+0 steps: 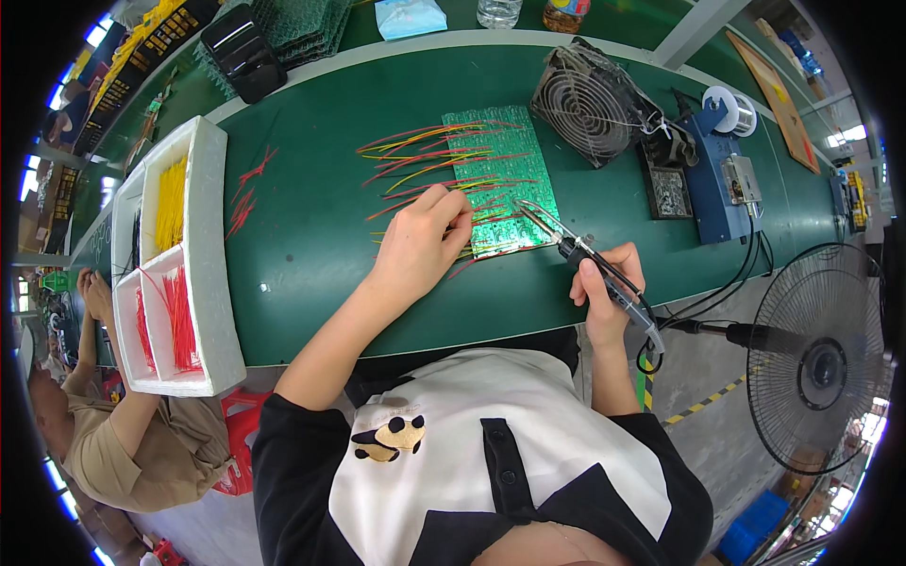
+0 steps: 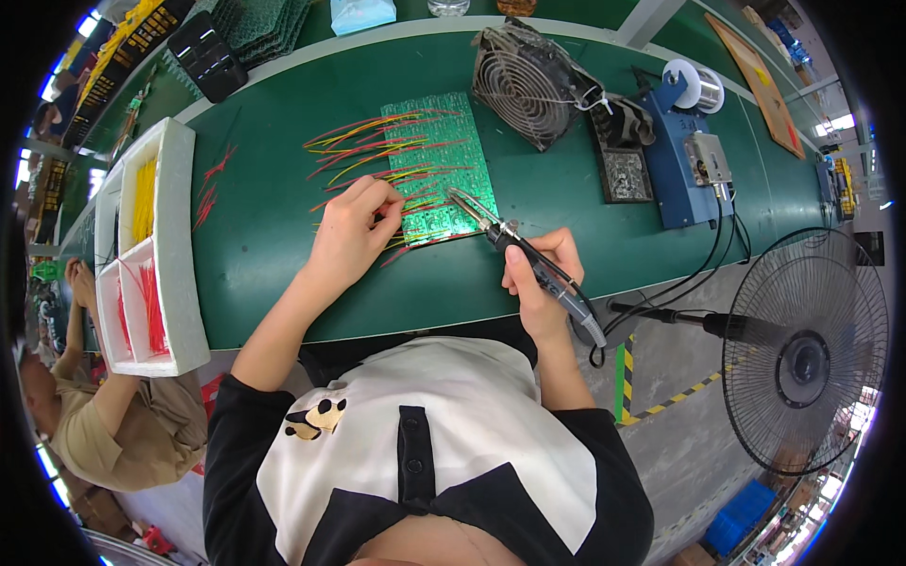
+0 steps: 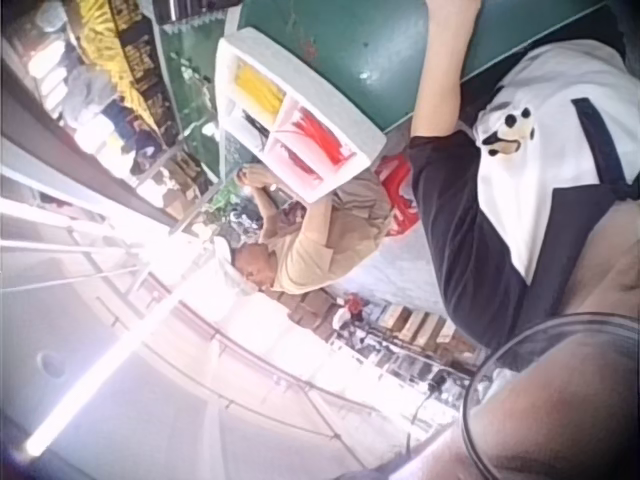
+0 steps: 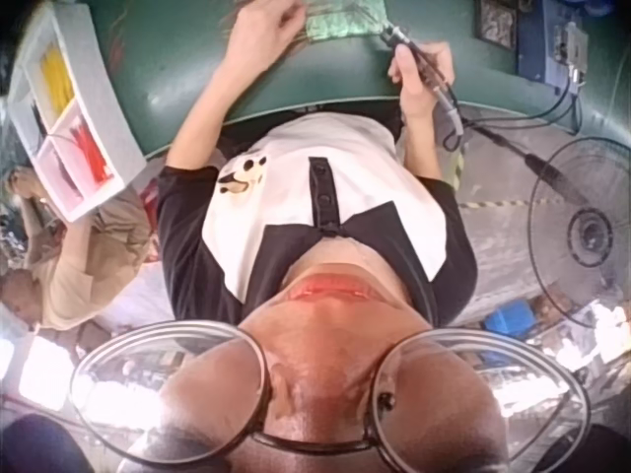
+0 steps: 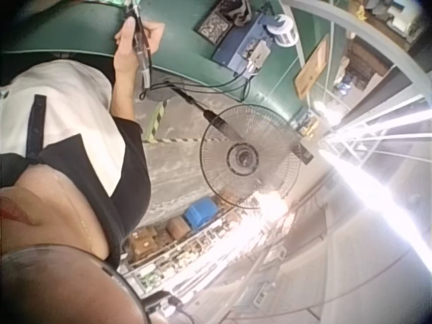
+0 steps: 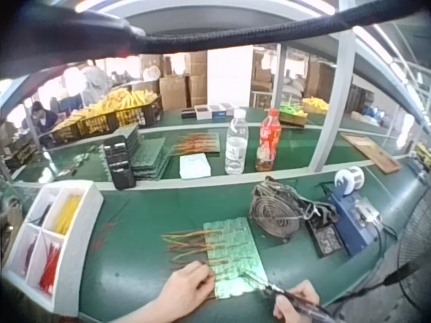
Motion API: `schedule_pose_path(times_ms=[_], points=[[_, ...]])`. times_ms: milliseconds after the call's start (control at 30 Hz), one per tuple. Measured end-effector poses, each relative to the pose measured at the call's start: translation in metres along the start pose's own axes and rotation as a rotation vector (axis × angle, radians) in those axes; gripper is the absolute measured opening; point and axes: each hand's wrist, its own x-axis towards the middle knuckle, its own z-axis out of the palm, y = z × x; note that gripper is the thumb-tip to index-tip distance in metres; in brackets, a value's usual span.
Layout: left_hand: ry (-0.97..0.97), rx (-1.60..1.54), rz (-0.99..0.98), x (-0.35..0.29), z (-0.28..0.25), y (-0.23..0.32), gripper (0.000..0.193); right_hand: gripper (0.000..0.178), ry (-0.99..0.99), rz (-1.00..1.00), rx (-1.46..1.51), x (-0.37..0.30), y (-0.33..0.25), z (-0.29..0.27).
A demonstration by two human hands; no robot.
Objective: The person takes wires from a divided tray, aligns them onto a circuit board, and solders them in place using a soldering iron.
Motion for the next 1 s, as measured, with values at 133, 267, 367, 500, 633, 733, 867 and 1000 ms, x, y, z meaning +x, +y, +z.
schedule_pose_path(times_ms=[133, 267, 367, 500, 633, 733, 867, 1000], points=[[0.009, 0.015, 0.008, 0.0010, 0.0007, 0.0010, 0.007, 0.021, 0.002, -0.033, -0.057, 0.0014, -0.0030, 0.0039], [0.014, 0.014, 0.018, 0.0011, 0.0010, 0.0019, 0.010, 0.021, -0.007, -0.025, -0.059, 0.0022, -0.0025, 0.0043], [0.011, 0.024, 0.011, 0.0013, 0.0002, 0.0011, 0.007, 0.020, -0.021, -0.012, -0.075, 0.0025, -0.0020, 0.0046], [-0.001, 0.026, -0.002, 0.0009, -0.0005, 0.0016, 0.007, 0.020, -0.018, -0.010, -0.085, 0.0022, -0.0013, 0.0054], [0.016, -0.014, 0.004, 0.0016, -0.0005, 0.0041, 0.010, 0.020, -0.014, -0.010, -0.074, 0.0023, -0.0008, 0.0047], [0.008, -0.014, 0.001, 0.0017, -0.0011, 0.0043, 0.010, 0.021, -0.020, 0.007, -0.090, 0.0021, -0.0020, 0.0038], [0.008, 0.014, 0.012, 0.0013, -0.0005, 0.0021, 0.007, 0.022, -0.027, -0.022, -0.101, 0.0013, 0.0009, 0.0045], [0.009, 0.021, 0.011, 0.0011, -0.0009, 0.0023, 0.007, 0.021, -0.036, -0.018, -0.089, -0.0001, 0.0005, 0.0035]])
